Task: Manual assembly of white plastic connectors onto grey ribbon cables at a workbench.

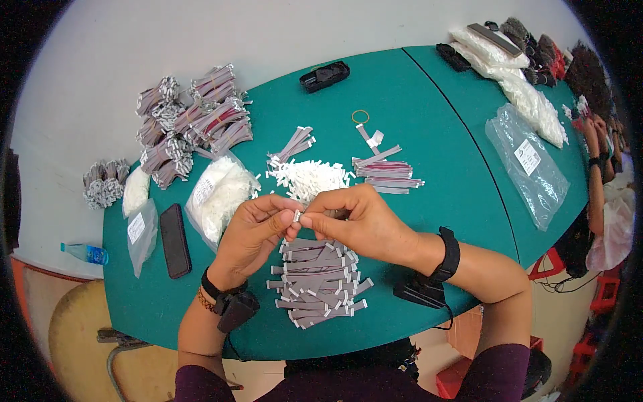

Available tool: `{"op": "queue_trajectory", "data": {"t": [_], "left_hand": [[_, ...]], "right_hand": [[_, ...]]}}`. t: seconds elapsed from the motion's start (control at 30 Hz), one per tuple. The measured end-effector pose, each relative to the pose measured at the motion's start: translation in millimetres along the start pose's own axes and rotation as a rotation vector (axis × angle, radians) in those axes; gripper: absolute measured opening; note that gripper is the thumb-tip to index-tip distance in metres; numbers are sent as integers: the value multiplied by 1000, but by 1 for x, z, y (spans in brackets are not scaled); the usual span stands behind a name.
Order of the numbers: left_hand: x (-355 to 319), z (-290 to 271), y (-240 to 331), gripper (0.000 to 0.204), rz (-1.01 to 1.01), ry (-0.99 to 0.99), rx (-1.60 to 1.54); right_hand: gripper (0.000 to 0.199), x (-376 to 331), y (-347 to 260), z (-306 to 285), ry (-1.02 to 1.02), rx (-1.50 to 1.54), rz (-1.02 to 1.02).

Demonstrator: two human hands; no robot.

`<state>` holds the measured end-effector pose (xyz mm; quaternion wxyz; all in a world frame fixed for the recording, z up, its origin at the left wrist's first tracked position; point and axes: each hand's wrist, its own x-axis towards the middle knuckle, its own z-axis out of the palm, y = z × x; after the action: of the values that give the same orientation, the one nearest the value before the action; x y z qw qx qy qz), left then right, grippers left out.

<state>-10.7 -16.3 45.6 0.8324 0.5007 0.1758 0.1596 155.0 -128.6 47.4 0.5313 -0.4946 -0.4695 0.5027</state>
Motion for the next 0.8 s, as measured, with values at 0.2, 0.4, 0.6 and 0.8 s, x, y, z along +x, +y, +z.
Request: {"op": "queue_trajectory", "data": {"t": [0.2,0.4,0.6,0.8], "left_hand": [[0,0,0,18,5,-6,-8],[0,-1,-1,18,3,-17,-8],[0,0,1,17,45,1,90],[0,2,0,15,83,66,197]], "right_hand": [[15,0,-1,1,13,0,30],[15,0,1,1,9,53,25],[16,1,0,-1,-1,52,36],[16,1,-1,-1,-3,25,55]]}}
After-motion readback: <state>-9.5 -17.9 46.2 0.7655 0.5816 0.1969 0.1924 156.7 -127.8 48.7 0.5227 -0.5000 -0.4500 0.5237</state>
